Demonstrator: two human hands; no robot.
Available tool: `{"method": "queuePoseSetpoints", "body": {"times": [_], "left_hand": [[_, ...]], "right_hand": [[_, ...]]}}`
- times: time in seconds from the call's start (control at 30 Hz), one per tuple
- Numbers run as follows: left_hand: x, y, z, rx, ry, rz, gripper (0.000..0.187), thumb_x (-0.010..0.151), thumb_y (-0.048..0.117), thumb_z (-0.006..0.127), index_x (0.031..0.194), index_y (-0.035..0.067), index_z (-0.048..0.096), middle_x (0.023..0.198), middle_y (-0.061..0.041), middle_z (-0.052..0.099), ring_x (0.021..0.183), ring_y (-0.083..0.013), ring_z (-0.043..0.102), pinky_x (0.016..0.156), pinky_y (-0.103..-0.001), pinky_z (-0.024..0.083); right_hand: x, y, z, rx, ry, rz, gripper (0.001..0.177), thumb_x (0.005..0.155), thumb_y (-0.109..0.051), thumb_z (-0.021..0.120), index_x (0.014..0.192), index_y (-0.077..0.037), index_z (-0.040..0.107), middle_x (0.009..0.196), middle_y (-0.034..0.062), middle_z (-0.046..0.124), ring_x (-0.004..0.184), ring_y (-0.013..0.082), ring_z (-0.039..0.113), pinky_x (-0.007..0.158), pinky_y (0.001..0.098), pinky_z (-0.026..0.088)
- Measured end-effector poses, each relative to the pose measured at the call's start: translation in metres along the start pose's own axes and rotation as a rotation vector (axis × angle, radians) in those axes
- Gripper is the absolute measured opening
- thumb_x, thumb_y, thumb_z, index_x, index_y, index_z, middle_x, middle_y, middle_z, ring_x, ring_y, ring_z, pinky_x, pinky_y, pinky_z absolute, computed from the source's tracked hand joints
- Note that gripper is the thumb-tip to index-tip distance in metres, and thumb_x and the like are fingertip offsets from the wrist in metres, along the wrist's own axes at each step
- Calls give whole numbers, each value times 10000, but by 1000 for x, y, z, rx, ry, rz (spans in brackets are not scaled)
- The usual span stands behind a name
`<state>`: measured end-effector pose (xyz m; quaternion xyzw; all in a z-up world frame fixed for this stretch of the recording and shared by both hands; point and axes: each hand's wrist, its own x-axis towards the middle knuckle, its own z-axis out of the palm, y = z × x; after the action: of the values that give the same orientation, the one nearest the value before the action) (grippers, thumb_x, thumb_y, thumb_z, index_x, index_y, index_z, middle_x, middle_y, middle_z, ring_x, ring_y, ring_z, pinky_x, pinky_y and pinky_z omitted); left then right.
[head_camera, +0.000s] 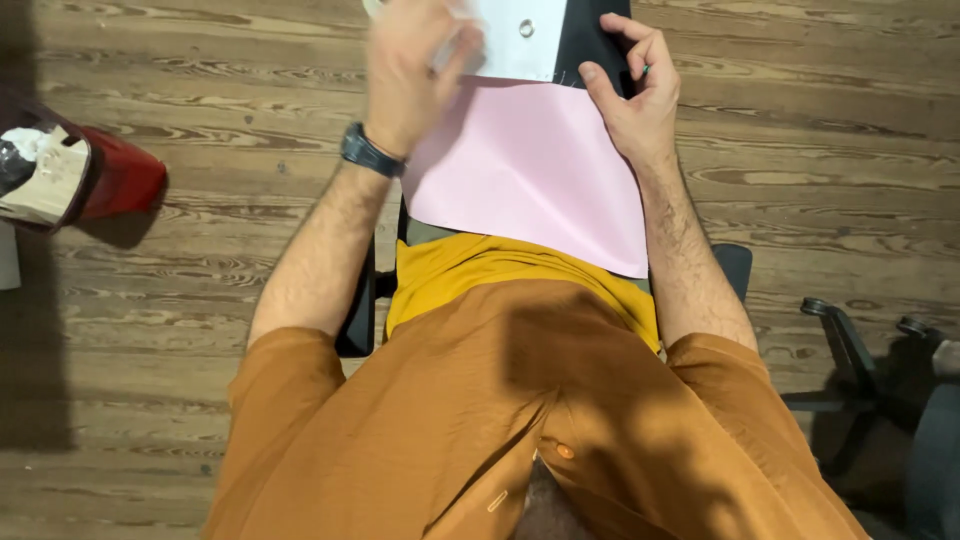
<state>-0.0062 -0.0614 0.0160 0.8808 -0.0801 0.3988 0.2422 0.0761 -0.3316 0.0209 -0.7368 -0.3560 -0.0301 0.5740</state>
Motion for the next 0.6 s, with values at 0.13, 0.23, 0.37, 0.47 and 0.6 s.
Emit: {"method": "queuePoseSetpoints", "body": {"times": [0.13,0.23,0.37,0.47,0.6], "left_hand": [[20,56,-19,-85,-171,162,154,917,146,836,1030,124,734,1055,22,680,998,-171,580,877,-323,483],[27,63,-15,16,-223,225,96,977,175,734,1057,130,707,1073,26,650,1008,-155,564,858,-305,436],[23,63,-4,207,-193,284,92,960,173,689,983,135,609,1006,-13,576,969,-172,524,835,-302,426],[17,50,1,202,-174,253,101,958,133,665,987,125,569,993,-38,553,951,-183,519,840,-312,436],[10,11,-2,343,-72,140,186,942,112,661,1123,105,621,944,-36,624,771,-171,537,695,-314,463]], "right_hand": [[-3,0,0,-13,1,-4,375,954,101,744,947,-23,390,1343,159,630,1061,250,590,931,322,476],[0,1,-1,8,-2,1,434,972,83,753,927,-55,344,1375,159,615,1189,268,604,1004,343,484],[-1,0,1,-43,4,-7,350,950,87,766,963,2,427,1336,150,640,1019,232,587,892,303,470],[0,2,1,-35,0,-12,420,956,76,769,927,-34,364,1353,171,637,1076,254,612,941,334,489],[-2,5,1,0,7,-7,443,959,85,764,917,-48,344,1366,168,628,1176,288,630,996,353,499]]}}
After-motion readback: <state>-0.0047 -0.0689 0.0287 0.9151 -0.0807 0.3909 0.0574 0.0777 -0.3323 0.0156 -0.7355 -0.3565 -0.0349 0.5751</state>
